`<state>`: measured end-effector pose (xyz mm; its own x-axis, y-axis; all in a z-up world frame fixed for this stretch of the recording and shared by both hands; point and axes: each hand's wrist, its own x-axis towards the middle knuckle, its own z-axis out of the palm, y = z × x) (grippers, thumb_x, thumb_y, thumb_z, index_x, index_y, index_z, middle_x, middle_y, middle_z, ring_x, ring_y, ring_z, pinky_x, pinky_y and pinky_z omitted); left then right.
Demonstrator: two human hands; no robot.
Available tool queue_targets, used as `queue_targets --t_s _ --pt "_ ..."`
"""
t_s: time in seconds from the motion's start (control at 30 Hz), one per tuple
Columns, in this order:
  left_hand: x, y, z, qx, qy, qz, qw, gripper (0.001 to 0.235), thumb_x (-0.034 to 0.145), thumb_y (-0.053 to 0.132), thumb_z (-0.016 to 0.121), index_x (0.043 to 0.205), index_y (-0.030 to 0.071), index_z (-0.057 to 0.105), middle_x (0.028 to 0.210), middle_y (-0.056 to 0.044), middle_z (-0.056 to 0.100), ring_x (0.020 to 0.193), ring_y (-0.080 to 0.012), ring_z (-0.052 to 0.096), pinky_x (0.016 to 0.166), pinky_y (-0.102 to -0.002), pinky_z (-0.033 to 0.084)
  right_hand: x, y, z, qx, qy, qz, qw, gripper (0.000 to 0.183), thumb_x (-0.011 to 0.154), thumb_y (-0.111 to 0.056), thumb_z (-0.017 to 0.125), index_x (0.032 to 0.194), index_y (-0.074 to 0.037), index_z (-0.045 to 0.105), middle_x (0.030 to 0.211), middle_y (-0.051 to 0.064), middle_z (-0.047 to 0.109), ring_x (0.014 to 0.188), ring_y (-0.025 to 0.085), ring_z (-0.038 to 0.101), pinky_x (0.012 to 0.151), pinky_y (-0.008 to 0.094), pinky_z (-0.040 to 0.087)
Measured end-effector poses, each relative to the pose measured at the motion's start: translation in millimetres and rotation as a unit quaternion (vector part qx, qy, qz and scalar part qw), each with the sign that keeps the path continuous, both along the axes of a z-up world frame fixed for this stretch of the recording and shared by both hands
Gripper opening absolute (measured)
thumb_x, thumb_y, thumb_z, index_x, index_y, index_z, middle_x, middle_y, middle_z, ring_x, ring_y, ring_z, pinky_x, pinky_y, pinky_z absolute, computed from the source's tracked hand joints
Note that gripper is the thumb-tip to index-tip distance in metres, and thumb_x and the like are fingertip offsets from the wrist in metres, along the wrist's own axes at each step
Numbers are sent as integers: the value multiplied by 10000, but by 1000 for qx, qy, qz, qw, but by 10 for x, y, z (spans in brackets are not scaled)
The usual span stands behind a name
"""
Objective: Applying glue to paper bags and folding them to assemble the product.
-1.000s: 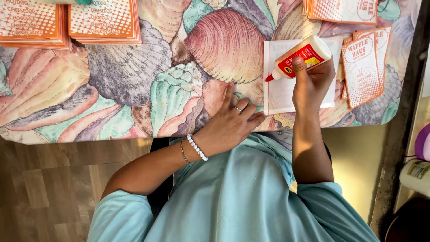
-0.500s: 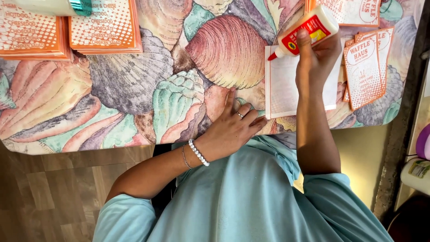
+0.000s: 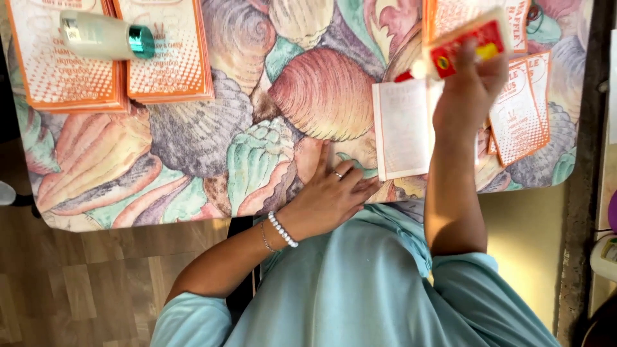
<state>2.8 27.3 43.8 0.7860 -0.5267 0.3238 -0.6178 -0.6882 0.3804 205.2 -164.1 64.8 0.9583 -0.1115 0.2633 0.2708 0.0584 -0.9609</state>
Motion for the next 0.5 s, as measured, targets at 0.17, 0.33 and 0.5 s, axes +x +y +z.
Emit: queue_targets --t_s 0.17,0.33,0.5 --pt "203 -27 174 -121 -22 15 992 116 1002 177 634 1007 99 721 819 -65 591 829 -273 549 1159 -659 318 -405 -775 272 195 16 -56 979 259 1064 -171 640 1295 -56 613 1152 90 699 1125 246 694 1002 392 609" --pt "640 -278 303 -88 -27 18 996 231 1012 180 645 826 65 719 767 -61 596 749 -284 558 909 -431 446 -695 -1819 76 254 -5 -194 948 519 877 -126 850 1325 -19 610 1150 172 738 1093 329 740 984 457 671" --pt "1243 -685 30 -47 -47 63 996 188 888 133 682 1065 71 674 1108 -132 610 1020 -356 594 1023 -548 402 -882 -2413 -94 247 -24 -357 900 432 781 -96 857 1143 58 677 978 228 800 832 313 793 687 370 682"
